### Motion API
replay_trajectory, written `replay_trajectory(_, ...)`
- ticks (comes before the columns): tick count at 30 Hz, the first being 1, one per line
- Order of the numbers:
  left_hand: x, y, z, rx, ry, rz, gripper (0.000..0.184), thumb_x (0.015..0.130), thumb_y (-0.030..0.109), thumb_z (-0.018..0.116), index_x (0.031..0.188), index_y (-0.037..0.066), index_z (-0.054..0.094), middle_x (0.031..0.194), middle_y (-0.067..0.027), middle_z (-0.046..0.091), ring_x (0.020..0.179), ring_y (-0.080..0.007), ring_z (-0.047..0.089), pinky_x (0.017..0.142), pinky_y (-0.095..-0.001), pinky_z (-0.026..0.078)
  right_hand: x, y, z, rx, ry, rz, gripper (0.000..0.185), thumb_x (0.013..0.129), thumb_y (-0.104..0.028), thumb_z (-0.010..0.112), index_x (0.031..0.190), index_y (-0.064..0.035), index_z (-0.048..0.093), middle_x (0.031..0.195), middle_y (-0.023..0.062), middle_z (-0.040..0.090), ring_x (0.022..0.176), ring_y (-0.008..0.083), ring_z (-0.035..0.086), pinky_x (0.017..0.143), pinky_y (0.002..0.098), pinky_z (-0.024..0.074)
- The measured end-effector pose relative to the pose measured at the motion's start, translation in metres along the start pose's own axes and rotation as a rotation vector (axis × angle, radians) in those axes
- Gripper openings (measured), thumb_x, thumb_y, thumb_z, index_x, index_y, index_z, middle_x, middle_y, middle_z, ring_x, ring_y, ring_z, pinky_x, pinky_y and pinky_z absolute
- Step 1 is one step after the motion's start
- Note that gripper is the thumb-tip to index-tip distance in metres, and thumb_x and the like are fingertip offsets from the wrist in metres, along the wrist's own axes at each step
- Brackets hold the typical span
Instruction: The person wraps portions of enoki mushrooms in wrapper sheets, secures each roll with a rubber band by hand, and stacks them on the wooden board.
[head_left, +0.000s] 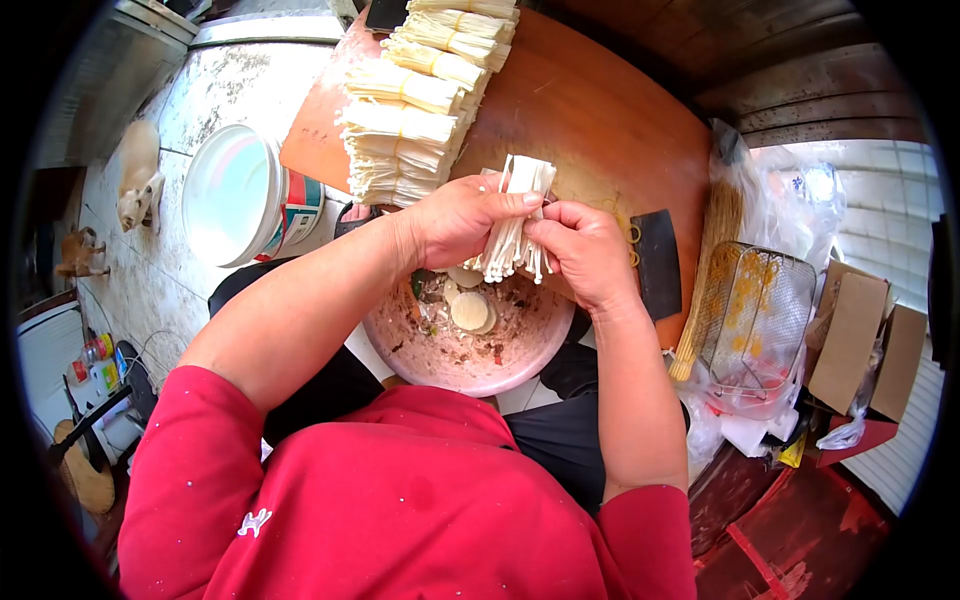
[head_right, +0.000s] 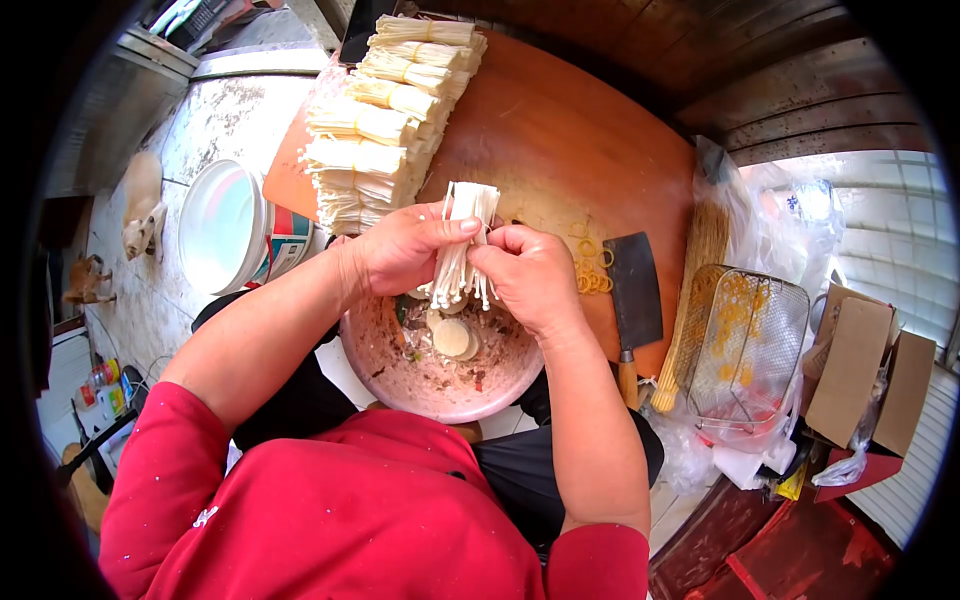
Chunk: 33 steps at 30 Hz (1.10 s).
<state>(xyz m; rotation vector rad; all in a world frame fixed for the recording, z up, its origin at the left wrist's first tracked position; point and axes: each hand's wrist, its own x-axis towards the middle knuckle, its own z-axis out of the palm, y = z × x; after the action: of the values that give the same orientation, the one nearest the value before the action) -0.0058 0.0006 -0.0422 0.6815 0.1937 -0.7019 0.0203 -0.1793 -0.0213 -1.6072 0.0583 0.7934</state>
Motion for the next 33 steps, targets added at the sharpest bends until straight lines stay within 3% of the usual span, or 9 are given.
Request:
replay_trajectory(10, 0.004, -0.014, 0.008, 0.351, 0.337, 0.194, 0.024, 0.091, 0.018, 0.058, 0.108, 0.001, 0.055, 0.09, -0.005, 0.062, 0.082, -0.0135, 0.06, 0.075, -0.0292, 0.05, -0.005, -0.01, 0.001, -0.313, -0.034, 0.035, 0.016, 0.084, -0.017, 0.07, 0.083, -0.0013, 0.069, 0.066, -0.0036, 0.058, 0.054, 0.0026, 0.047, 0.046, 0.0207, 0.0357)
replay_trajectory(13, 0.0, -0.006, 0.008, 0.636, 0.366, 0.157, 0.023, 0.092, 0.019, 0.056, 0.105, 0.001, 0.054, 0.084, -0.0054, 0.061, 0.077, -0.0135, 0.061, 0.07, -0.0293, 0.05, -0.009, -0.022, -0.007, -0.299, 0.028, 0.06, 0.018, 0.084, -0.017, 0.072, 0.092, -0.0012, 0.068, 0.07, -0.0027, 0.059, 0.055, 0.003, 0.048, 0.047, 0.0192, 0.0373)
replay_trajectory(15, -0.001, -0.004, 0.01, 0.862, 0.288, 0.081, 0.022, 0.093, 0.02, 0.053, 0.105, 0.001, 0.054, 0.079, -0.0064, 0.06, 0.07, -0.0137, 0.06, 0.064, -0.0298, 0.05, -0.009, -0.023, -0.009, -0.06, 0.092, -0.037, 0.028, 0.08, -0.014, 0.075, 0.101, 0.0002, 0.065, 0.087, 0.0031, 0.063, 0.069, 0.0061, 0.056, 0.058, 0.0207, 0.0462)
replay_trajectory(19, -0.004, -0.01, 0.017, 1.147, 0.192, 0.04, 0.028, 0.091, 0.02, 0.056, 0.11, -0.001, 0.053, 0.087, -0.0164, 0.065, 0.073, -0.026, 0.064, 0.068, -0.0353, 0.051, -0.008, -0.009, 0.008, 0.084, 0.012, -0.094, 0.025, 0.082, -0.007, 0.072, 0.104, -0.0004, 0.062, 0.092, 0.0025, 0.062, 0.073, 0.0058, 0.057, 0.062, 0.0206, 0.0487)
replay_trajectory(20, -0.004, -0.011, 0.019, 1.055, 0.215, -0.04, 0.021, 0.096, 0.016, 0.054, 0.11, 0.001, 0.055, 0.073, -0.0031, 0.056, 0.065, -0.0097, 0.053, 0.059, -0.0266, 0.046, -0.006, -0.004, 0.009, 0.031, 0.023, -0.112, 0.019, 0.082, -0.006, 0.072, 0.099, -0.0003, 0.064, 0.085, 0.001, 0.062, 0.072, 0.0059, 0.057, 0.062, 0.0198, 0.0479)
replay_trajectory(21, -0.006, -0.01, 0.021, 1.05, 0.212, -0.045, 0.021, 0.096, 0.016, 0.054, 0.11, 0.001, 0.055, 0.073, -0.0031, 0.056, 0.065, -0.0097, 0.053, 0.059, -0.0266, 0.046, -0.005, -0.001, 0.007, 0.031, 0.025, -0.104, 0.019, 0.082, -0.006, 0.072, 0.099, -0.0003, 0.064, 0.085, 0.001, 0.062, 0.072, 0.0059, 0.057, 0.062, 0.0198, 0.0479)
replay_trajectory(25, -0.006, -0.009, 0.023, 1.181, 0.158, 0.19, 0.036, 0.087, 0.017, 0.066, 0.117, 0.002, 0.057, 0.086, -0.0116, 0.066, 0.075, -0.0203, 0.063, 0.072, -0.0322, 0.051, -0.006, -0.005, 0.0, 0.129, 0.016, -0.092, 0.012, 0.083, -0.006, 0.071, 0.092, -0.0007, 0.064, 0.073, -0.001, 0.059, 0.062, 0.0045, 0.053, 0.052, 0.0185, 0.0423)
replay_trajectory(27, -0.007, -0.004, 0.028, 1.313, 0.285, 0.085, 0.037, 0.082, 0.021, 0.064, 0.111, 0.0, 0.057, 0.094, -0.0235, 0.066, 0.091, -0.0375, 0.064, 0.082, -0.0429, 0.05, -0.008, -0.008, -0.001, 0.18, 0.015, -0.061, 0.01, 0.084, -0.006, 0.07, 0.091, -0.0009, 0.064, 0.071, -0.0014, 0.058, 0.059, 0.004, 0.051, 0.049, 0.018, 0.0396)
replay_trajectory(33, -0.005, -0.005, 0.025, 1.47, 0.234, 0.089, 0.033, 0.083, 0.021, 0.061, 0.108, -0.001, 0.057, 0.094, -0.0249, 0.065, 0.09, -0.0391, 0.063, 0.08, -0.0449, 0.05, -0.008, -0.007, 0.0, 0.143, 0.095, -0.006, 0.013, 0.085, -0.008, 0.071, 0.093, -0.0003, 0.065, 0.07, -0.0002, 0.058, 0.054, 0.0037, 0.05, 0.045, 0.0171, 0.0389)
